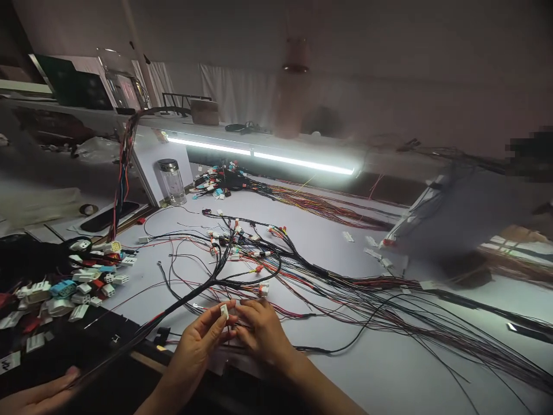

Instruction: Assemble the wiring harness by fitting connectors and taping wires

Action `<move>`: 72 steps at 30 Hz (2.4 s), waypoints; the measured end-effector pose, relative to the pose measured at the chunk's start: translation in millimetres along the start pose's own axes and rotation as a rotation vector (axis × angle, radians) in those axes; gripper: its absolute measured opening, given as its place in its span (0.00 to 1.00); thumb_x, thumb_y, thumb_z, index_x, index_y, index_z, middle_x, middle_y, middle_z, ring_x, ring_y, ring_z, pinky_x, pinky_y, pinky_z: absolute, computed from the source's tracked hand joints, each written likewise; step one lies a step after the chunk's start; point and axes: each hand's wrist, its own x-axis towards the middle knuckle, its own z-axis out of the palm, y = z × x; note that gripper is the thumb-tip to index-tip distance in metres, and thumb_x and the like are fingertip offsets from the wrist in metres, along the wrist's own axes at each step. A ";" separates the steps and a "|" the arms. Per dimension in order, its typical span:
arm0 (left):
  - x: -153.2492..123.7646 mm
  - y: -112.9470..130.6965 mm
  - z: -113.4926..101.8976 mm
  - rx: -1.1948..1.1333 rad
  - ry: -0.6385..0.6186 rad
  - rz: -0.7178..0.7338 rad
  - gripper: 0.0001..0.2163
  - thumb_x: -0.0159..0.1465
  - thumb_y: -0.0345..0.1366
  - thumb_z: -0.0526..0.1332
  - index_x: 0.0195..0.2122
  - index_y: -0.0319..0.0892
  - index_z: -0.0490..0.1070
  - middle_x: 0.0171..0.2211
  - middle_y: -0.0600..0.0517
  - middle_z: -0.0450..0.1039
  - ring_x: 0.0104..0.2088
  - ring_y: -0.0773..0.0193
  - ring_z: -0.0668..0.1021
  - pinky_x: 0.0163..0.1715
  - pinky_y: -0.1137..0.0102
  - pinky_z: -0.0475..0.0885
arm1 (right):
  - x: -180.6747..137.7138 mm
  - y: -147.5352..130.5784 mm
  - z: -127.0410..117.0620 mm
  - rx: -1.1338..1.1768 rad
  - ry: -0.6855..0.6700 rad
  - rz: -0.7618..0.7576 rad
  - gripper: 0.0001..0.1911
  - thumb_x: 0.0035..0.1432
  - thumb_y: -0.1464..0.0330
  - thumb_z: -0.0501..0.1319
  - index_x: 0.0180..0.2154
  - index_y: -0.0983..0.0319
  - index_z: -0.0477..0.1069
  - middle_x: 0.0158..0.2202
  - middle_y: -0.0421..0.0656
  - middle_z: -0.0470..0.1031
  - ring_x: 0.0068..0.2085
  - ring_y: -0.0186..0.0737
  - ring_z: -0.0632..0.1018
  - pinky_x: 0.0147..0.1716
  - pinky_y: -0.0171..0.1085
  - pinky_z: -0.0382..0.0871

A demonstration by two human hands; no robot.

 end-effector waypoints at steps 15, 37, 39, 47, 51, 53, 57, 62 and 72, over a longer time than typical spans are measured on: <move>-19.6 -12.1 -6.6 0.033 0.007 0.059 0.16 0.57 0.42 0.68 0.45 0.45 0.78 0.55 0.45 0.70 0.45 0.54 0.75 0.42 0.64 0.77 | 18.8 -13.8 -20.0 1.026 -0.006 0.659 0.25 0.54 0.64 0.64 0.54 0.61 0.71 0.57 0.49 0.70 0.54 0.48 0.73 0.46 0.42 0.71; -14.0 -14.3 -6.0 0.014 -0.068 0.089 0.15 0.60 0.41 0.65 0.47 0.44 0.77 0.52 0.44 0.71 0.45 0.56 0.74 0.43 0.62 0.75 | 33.8 -10.2 -15.7 1.359 0.133 0.691 0.20 0.42 0.62 0.71 0.40 0.59 0.79 0.53 0.46 0.71 0.56 0.45 0.67 0.42 0.36 0.68; -10.2 -12.4 -4.1 0.012 -0.064 0.095 0.15 0.60 0.41 0.65 0.47 0.44 0.77 0.55 0.44 0.70 0.45 0.56 0.75 0.43 0.62 0.75 | 31.2 -5.1 -12.9 1.315 0.109 0.684 0.19 0.42 0.61 0.72 0.39 0.60 0.80 0.52 0.47 0.72 0.53 0.44 0.70 0.43 0.37 0.68; 7.5 -0.3 4.6 0.019 -0.112 0.129 0.15 0.60 0.40 0.66 0.47 0.44 0.76 0.56 0.45 0.70 0.44 0.59 0.76 0.43 0.65 0.76 | 18.3 1.6 -24.9 1.247 -0.080 0.618 0.22 0.46 0.58 0.71 0.41 0.63 0.78 0.44 0.46 0.77 0.43 0.41 0.77 0.49 0.42 0.68; 13.5 8.5 16.0 0.016 -0.131 0.157 0.14 0.59 0.40 0.67 0.46 0.43 0.77 0.56 0.45 0.70 0.44 0.59 0.77 0.42 0.66 0.76 | 13.1 1.0 -49.6 0.787 -0.051 0.443 0.18 0.56 0.56 0.63 0.42 0.60 0.78 0.46 0.46 0.78 0.49 0.44 0.76 0.49 0.43 0.68; 15.2 11.8 21.6 0.026 -0.151 0.157 0.14 0.59 0.39 0.66 0.47 0.44 0.77 0.56 0.45 0.70 0.44 0.59 0.77 0.42 0.66 0.76 | 8.3 -3.1 -59.2 0.579 -0.004 0.345 0.16 0.60 0.58 0.60 0.44 0.59 0.77 0.47 0.45 0.78 0.49 0.43 0.76 0.47 0.41 0.69; 15.6 17.6 28.7 0.031 -0.176 0.173 0.14 0.61 0.39 0.65 0.48 0.44 0.76 0.57 0.45 0.69 0.47 0.56 0.76 0.43 0.65 0.76 | 2.6 -16.4 -64.6 0.355 0.095 0.229 0.15 0.63 0.62 0.57 0.48 0.58 0.75 0.46 0.45 0.78 0.45 0.41 0.77 0.42 0.38 0.71; 12.0 31.7 27.3 0.036 -0.193 0.226 0.15 0.61 0.38 0.65 0.49 0.45 0.76 0.57 0.45 0.69 0.48 0.53 0.76 0.46 0.61 0.75 | 14.8 -29.0 -56.3 0.312 0.119 0.111 0.16 0.64 0.63 0.57 0.51 0.60 0.73 0.47 0.47 0.78 0.42 0.40 0.78 0.40 0.38 0.71; 6.4 51.8 7.8 0.070 -0.066 0.274 0.18 0.59 0.39 0.67 0.50 0.44 0.75 0.55 0.44 0.72 0.44 0.57 0.78 0.43 0.66 0.76 | 32.2 -37.5 -35.8 0.311 0.176 0.007 0.10 0.64 0.66 0.57 0.40 0.60 0.77 0.32 0.43 0.78 0.33 0.36 0.76 0.35 0.34 0.68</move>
